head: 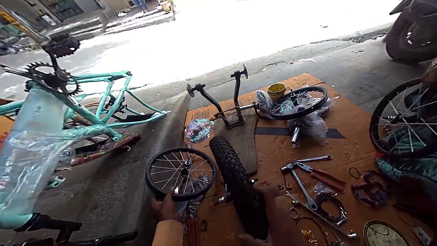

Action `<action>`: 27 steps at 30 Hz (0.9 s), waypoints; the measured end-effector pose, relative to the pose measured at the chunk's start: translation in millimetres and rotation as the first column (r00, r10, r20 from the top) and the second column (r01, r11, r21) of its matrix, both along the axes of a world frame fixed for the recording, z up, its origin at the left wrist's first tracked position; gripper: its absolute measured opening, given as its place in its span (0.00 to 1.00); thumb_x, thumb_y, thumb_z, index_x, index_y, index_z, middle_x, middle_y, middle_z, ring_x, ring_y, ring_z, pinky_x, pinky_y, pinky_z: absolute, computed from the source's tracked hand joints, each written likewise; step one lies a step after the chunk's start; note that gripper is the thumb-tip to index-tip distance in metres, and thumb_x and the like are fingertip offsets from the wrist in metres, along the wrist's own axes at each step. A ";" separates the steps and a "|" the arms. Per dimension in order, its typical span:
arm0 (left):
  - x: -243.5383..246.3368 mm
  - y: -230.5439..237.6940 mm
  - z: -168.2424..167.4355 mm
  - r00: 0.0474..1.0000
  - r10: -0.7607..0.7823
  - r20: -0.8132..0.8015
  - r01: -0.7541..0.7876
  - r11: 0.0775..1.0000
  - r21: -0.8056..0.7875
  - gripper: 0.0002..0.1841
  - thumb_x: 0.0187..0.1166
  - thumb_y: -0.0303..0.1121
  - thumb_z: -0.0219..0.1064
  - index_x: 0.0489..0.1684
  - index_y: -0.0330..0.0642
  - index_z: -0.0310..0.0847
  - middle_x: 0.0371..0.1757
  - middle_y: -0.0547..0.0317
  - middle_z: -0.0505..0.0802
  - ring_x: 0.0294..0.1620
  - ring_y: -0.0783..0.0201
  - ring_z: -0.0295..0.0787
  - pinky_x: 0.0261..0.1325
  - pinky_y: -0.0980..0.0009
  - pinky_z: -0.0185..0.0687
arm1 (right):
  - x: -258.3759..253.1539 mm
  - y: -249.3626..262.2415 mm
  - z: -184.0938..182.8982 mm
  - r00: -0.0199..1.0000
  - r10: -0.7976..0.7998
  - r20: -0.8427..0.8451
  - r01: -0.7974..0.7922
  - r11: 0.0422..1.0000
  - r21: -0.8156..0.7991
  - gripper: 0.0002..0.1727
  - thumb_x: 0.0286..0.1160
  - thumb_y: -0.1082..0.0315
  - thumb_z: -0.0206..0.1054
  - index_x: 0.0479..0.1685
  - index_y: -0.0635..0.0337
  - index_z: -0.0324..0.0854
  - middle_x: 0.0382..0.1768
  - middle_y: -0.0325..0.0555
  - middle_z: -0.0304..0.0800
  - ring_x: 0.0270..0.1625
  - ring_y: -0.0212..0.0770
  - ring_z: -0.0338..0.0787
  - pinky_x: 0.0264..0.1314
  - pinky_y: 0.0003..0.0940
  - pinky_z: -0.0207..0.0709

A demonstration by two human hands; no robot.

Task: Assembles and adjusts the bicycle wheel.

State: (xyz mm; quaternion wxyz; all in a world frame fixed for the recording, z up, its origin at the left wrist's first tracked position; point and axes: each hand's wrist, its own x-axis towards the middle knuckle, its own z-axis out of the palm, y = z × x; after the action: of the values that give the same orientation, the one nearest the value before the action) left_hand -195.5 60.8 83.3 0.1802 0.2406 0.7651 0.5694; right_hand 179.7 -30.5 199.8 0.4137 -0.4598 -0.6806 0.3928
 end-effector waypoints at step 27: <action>11.7 -206.3 116.3 0.867 -0.264 -0.423 0.110 0.928 -0.355 0.31 0.70 0.63 0.67 0.60 0.46 0.85 0.36 0.63 0.96 0.34 0.66 0.94 0.40 0.56 0.91 | -103.7 82.6 48.7 0.984 0.159 -0.081 -0.172 0.962 -0.211 0.47 0.51 0.42 0.83 0.77 0.43 0.70 0.39 0.38 0.93 0.36 0.37 0.94 0.38 0.42 0.91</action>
State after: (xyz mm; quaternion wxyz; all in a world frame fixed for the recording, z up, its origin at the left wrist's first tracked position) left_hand -183.8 -145.5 199.6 0.0837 0.4111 0.8404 0.3432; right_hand 76.0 52.1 248.6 0.3479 -0.4311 -0.6561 0.5124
